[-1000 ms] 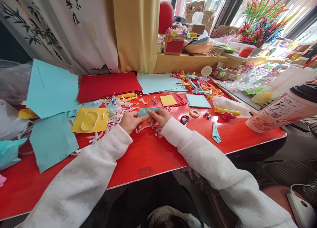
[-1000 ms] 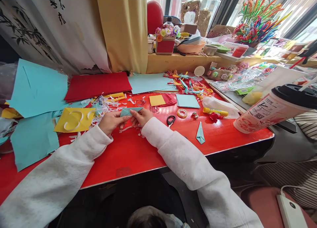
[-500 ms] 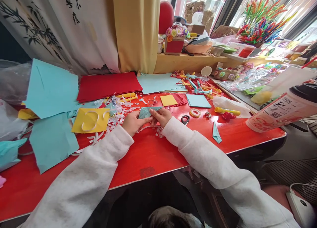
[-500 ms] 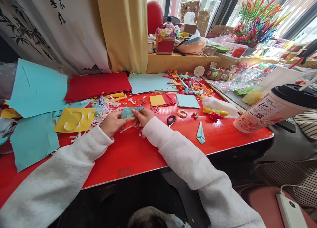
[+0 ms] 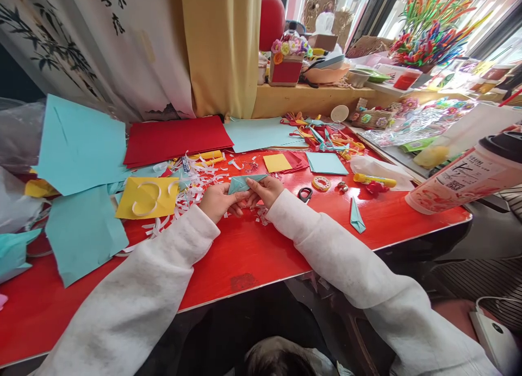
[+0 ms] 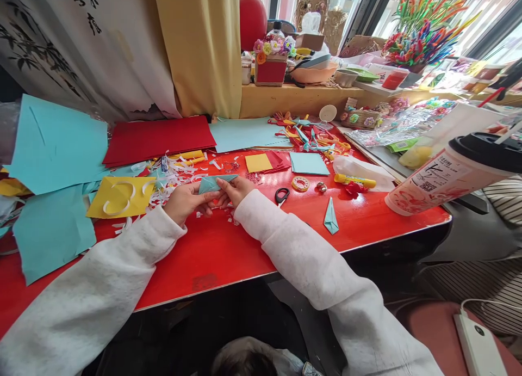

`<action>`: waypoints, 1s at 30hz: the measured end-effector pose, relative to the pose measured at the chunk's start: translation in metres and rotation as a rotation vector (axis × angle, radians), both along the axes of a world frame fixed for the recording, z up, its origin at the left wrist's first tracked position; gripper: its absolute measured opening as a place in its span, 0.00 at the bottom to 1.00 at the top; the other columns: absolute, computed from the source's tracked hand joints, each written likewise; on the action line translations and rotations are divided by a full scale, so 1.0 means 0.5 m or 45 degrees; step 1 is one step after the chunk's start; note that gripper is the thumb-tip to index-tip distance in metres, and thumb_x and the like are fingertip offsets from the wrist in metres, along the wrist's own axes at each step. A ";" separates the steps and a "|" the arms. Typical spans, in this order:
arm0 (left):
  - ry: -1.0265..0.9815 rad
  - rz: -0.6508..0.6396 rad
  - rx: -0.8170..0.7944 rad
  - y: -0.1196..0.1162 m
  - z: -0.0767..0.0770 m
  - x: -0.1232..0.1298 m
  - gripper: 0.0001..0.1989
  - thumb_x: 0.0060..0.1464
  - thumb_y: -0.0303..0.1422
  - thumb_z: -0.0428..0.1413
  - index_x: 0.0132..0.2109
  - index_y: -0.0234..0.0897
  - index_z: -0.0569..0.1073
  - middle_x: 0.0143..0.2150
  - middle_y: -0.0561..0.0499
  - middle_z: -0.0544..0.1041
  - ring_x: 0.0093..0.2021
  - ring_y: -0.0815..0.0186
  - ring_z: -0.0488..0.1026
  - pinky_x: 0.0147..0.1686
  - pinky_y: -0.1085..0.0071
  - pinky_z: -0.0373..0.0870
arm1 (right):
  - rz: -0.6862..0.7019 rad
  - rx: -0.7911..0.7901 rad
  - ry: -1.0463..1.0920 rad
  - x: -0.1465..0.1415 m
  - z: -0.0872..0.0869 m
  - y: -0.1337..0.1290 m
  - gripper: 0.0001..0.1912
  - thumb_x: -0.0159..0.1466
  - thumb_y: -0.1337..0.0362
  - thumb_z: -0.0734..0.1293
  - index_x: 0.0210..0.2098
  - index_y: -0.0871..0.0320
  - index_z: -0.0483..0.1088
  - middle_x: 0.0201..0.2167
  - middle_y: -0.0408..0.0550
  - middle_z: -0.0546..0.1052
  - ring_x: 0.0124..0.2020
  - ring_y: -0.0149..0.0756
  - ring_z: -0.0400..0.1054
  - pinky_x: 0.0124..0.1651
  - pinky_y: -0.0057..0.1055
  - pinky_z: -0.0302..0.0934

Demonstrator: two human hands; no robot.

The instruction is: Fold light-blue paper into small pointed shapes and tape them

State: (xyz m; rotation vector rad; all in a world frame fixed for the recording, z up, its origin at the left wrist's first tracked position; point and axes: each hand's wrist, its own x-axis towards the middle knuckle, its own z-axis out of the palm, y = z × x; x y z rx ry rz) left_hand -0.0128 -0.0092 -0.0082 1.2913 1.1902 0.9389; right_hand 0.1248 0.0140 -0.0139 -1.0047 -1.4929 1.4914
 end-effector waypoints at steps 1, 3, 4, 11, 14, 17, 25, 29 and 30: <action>-0.005 -0.012 0.015 0.000 0.001 -0.001 0.16 0.35 0.40 0.60 0.28 0.32 0.67 0.19 0.54 0.70 0.16 0.70 0.67 0.16 0.73 0.66 | -0.006 0.010 0.010 0.001 0.000 0.001 0.22 0.49 0.45 0.61 0.15 0.59 0.63 0.11 0.43 0.69 0.12 0.27 0.62 0.17 0.26 0.61; 0.010 -0.018 0.091 0.001 0.003 -0.003 0.16 0.37 0.41 0.58 0.30 0.32 0.68 0.22 0.53 0.70 0.20 0.70 0.69 0.19 0.73 0.67 | -0.028 0.026 0.035 0.003 0.001 0.003 0.23 0.48 0.45 0.62 0.14 0.60 0.63 0.10 0.43 0.68 0.12 0.27 0.63 0.16 0.25 0.61; 0.027 -0.004 0.146 0.001 0.004 -0.005 0.15 0.38 0.41 0.57 0.30 0.33 0.69 0.24 0.53 0.71 0.22 0.70 0.69 0.20 0.74 0.67 | -0.039 0.027 0.050 0.004 0.001 0.004 0.23 0.47 0.45 0.62 0.14 0.61 0.63 0.10 0.43 0.68 0.12 0.27 0.63 0.16 0.24 0.61; -0.007 0.064 0.188 0.004 0.005 -0.009 0.14 0.38 0.40 0.58 0.28 0.32 0.70 0.23 0.55 0.68 0.21 0.72 0.66 0.25 0.72 0.69 | -0.020 0.011 0.087 0.006 0.004 0.006 0.23 0.45 0.46 0.63 0.15 0.62 0.63 0.10 0.43 0.68 0.11 0.28 0.63 0.14 0.23 0.60; -0.105 -0.010 0.137 0.003 0.005 -0.005 0.16 0.35 0.37 0.60 0.32 0.32 0.70 0.27 0.54 0.70 0.26 0.71 0.68 0.29 0.70 0.69 | -0.033 0.025 0.083 0.007 0.003 0.008 0.23 0.46 0.46 0.63 0.14 0.62 0.62 0.10 0.43 0.67 0.11 0.27 0.63 0.14 0.24 0.59; -0.114 -0.039 0.131 0.003 0.005 -0.005 0.17 0.34 0.36 0.60 0.34 0.31 0.70 0.28 0.53 0.71 0.27 0.70 0.69 0.32 0.68 0.69 | -0.045 0.025 0.064 0.007 0.002 0.009 0.22 0.48 0.47 0.63 0.15 0.61 0.62 0.10 0.43 0.67 0.11 0.28 0.62 0.14 0.25 0.59; 0.174 0.088 0.529 0.004 -0.002 -0.012 0.22 0.42 0.33 0.56 0.45 0.37 0.61 0.32 0.52 0.71 0.34 0.66 0.70 0.36 0.65 0.67 | -0.165 -0.029 0.154 0.011 0.006 0.012 0.20 0.51 0.51 0.63 0.15 0.63 0.62 0.10 0.43 0.67 0.10 0.26 0.61 0.13 0.23 0.58; 0.743 0.294 1.195 0.004 -0.005 -0.020 0.12 0.44 0.34 0.55 0.38 0.37 0.67 0.38 0.48 0.65 0.41 0.63 0.64 0.40 0.65 0.63 | -0.180 -0.105 0.242 0.016 0.005 0.016 0.20 0.52 0.53 0.63 0.15 0.64 0.64 0.12 0.44 0.69 0.10 0.25 0.62 0.12 0.21 0.57; 0.855 0.333 1.300 0.004 -0.006 -0.022 0.10 0.44 0.35 0.55 0.36 0.36 0.68 0.38 0.47 0.64 0.41 0.62 0.63 0.40 0.64 0.62 | -0.161 -0.123 0.261 0.015 0.004 0.015 0.20 0.52 0.53 0.63 0.15 0.65 0.64 0.12 0.44 0.69 0.10 0.25 0.62 0.12 0.21 0.57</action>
